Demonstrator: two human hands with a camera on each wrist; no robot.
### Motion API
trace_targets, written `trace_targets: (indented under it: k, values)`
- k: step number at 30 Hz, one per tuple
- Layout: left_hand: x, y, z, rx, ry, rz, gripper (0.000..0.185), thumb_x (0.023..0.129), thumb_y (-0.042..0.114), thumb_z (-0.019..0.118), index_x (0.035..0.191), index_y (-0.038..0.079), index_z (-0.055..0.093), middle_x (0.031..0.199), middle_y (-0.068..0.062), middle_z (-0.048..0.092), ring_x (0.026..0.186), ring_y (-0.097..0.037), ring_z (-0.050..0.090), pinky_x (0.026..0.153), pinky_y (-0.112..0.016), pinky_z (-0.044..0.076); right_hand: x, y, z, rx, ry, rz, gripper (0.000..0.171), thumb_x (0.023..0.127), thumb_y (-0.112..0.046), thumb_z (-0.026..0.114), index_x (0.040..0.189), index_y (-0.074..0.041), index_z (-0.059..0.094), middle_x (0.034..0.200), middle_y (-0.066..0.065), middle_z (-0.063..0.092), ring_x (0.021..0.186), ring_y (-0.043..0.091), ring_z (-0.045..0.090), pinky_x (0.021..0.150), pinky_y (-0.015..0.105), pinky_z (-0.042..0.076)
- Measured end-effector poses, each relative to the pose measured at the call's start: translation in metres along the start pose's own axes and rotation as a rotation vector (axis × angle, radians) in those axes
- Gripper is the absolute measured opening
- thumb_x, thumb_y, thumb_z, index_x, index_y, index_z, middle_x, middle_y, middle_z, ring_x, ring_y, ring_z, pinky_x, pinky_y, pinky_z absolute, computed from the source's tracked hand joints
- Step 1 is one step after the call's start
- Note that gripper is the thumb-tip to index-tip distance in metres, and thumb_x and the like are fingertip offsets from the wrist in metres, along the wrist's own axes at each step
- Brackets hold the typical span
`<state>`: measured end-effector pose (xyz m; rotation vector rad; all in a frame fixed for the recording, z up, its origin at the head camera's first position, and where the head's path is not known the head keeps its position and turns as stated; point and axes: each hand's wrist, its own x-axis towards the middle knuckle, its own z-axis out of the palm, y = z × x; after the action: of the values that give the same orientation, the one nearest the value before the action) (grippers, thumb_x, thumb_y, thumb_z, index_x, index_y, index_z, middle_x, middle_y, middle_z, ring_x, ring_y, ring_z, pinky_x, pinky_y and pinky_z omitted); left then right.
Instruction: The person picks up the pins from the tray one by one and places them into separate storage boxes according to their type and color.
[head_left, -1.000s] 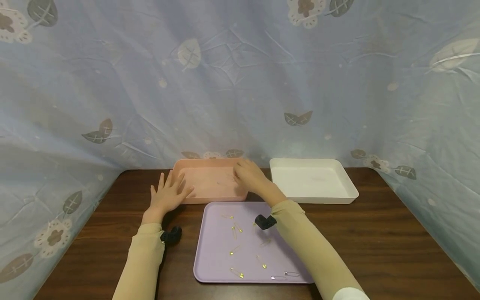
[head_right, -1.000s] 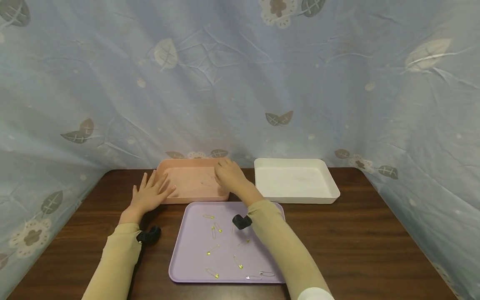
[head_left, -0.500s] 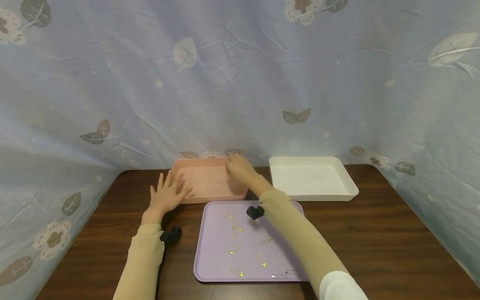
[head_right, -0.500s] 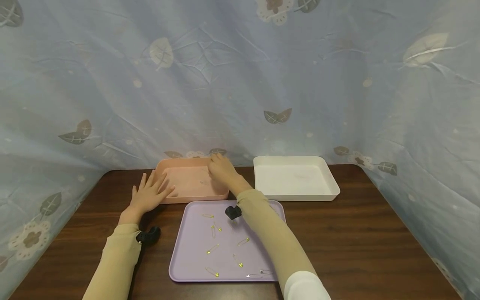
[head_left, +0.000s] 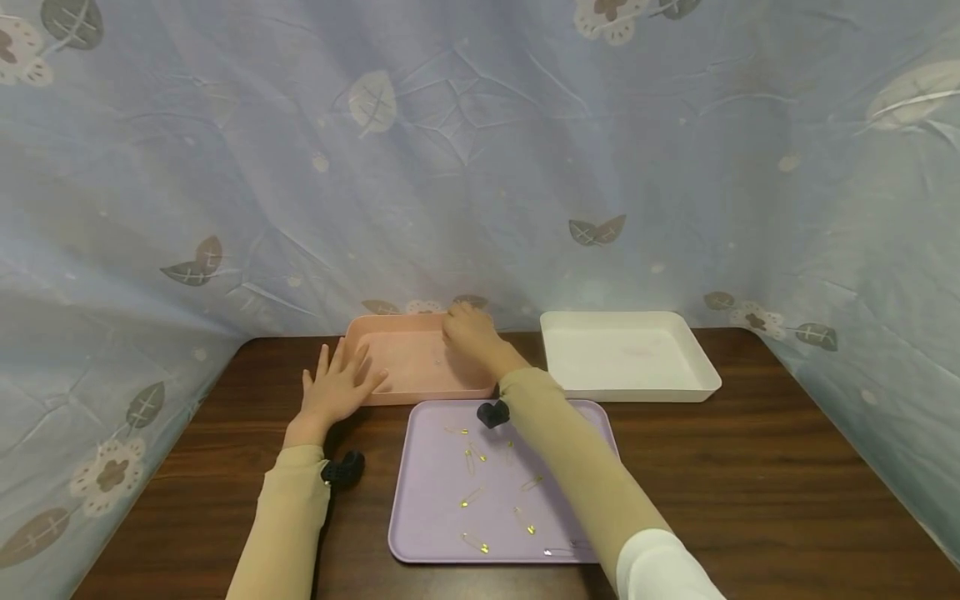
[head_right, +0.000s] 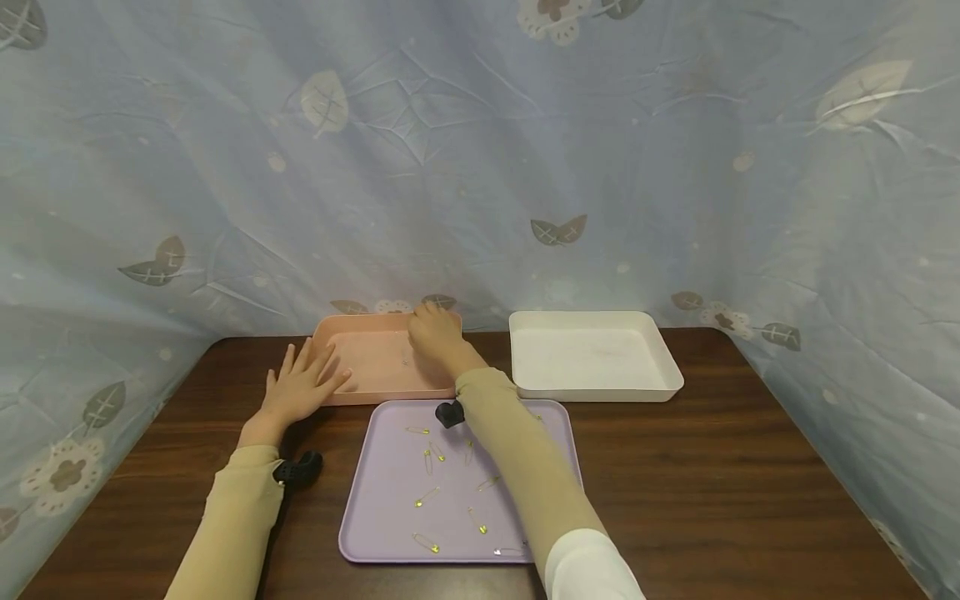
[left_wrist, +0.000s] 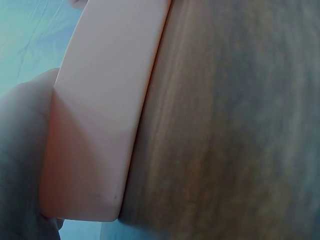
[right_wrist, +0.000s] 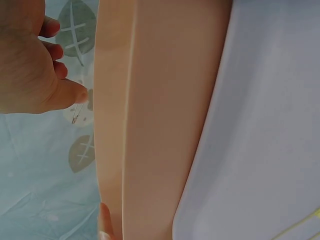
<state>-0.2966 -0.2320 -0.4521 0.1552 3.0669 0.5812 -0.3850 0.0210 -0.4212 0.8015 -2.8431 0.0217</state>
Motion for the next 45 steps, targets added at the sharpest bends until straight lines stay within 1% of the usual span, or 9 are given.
trace_targets:
  k: [7,9,14,22,27,31,38,41,45]
  values:
    - [0.001,0.0,0.002,-0.006,0.003,0.003,0.083,0.093,0.069,0.038,0.157,0.022,0.015,0.164,-0.019,-0.001,0.148,-0.049,-0.007,0.107,-0.078,0.0,0.005,-0.004,0.002,0.032,-0.024,-0.003,0.024,0.101,-0.025,0.05,0.107,-0.011,0.068,0.116,0.005,0.059,0.113,0.023,0.052,0.101,0.039,0.046]
    - [0.002,0.0,0.002,-0.006,0.005,0.002,0.083,0.093,0.069,0.038,0.157,0.022,0.016,0.164,-0.019,-0.001,0.148,-0.049,-0.007,0.107,-0.078,0.001,0.005,-0.005,0.002,0.062,-0.01,-0.026,0.024,0.1,-0.022,0.05,0.107,-0.008,0.068,0.116,0.007,0.06,0.113,0.025,0.052,0.103,0.04,0.044]
    - [0.003,0.0,0.001,-0.004,0.008,0.002,0.083,0.092,0.069,0.039,0.157,0.022,0.017,0.164,-0.019,0.0,0.149,-0.048,-0.008,0.107,-0.078,0.001,0.004,-0.006,-0.001,0.101,0.032,-0.064,0.019,0.097,-0.017,0.053,0.103,-0.006,0.067,0.112,0.009,0.061,0.108,0.026,0.053,0.099,0.041,0.045]
    - [0.003,0.0,0.0,-0.005,0.009,0.002,0.083,0.092,0.07,0.038,0.157,0.022,0.017,0.164,-0.019,0.0,0.149,-0.047,-0.008,0.107,-0.078,0.001,0.006,-0.009,0.0,0.094,0.002,-0.017,0.02,0.1,-0.021,0.052,0.107,-0.008,0.066,0.118,0.008,0.058,0.113,0.026,0.051,0.104,0.04,0.042]
    - [0.002,-0.001,0.0,-0.007,0.011,0.004,0.083,0.093,0.069,0.038,0.157,0.022,0.016,0.164,-0.019,0.0,0.149,-0.047,-0.008,0.107,-0.078,0.001,0.007,-0.008,0.005,0.068,0.035,-0.015,0.02,0.099,-0.022,0.056,0.107,-0.008,0.067,0.113,0.008,0.059,0.108,0.025,0.053,0.1,0.038,0.044]
    - [0.002,-0.002,0.001,-0.004,0.011,0.002,0.083,0.093,0.069,0.038,0.157,0.022,0.016,0.164,-0.019,-0.001,0.148,-0.048,-0.008,0.107,-0.078,0.0,0.006,-0.006,0.007,0.085,0.06,-0.005,0.018,0.098,-0.022,0.056,0.102,-0.009,0.068,0.11,0.006,0.059,0.106,0.024,0.054,0.096,0.037,0.045]
    - [0.001,-0.004,0.003,-0.014,0.003,-0.006,0.084,0.092,0.072,0.036,0.157,0.024,0.014,0.165,-0.016,-0.004,0.149,-0.046,-0.01,0.108,-0.077,0.0,-0.003,0.003,0.004,0.135,0.124,-0.014,0.014,0.095,-0.023,0.063,0.092,-0.01,0.068,0.102,0.006,0.059,0.099,0.024,0.056,0.082,0.037,0.051]
    - [0.001,-0.004,0.003,-0.021,0.003,-0.005,0.084,0.092,0.072,0.036,0.157,0.025,0.014,0.165,-0.016,-0.004,0.149,-0.045,-0.011,0.108,-0.077,-0.001,-0.007,0.008,0.002,0.181,0.136,-0.031,0.014,0.093,-0.022,0.065,0.093,-0.009,0.068,0.106,0.01,0.06,0.104,0.027,0.056,0.09,0.04,0.05]
    - [0.002,-0.005,0.003,-0.014,-0.002,-0.003,0.084,0.092,0.071,0.036,0.158,0.024,0.013,0.165,-0.016,-0.005,0.149,-0.046,-0.011,0.108,-0.078,-0.002,-0.016,0.015,-0.003,0.274,0.111,-0.013,0.013,0.093,-0.02,0.065,0.093,-0.008,0.067,0.118,0.013,0.061,0.117,0.03,0.052,0.106,0.042,0.042]
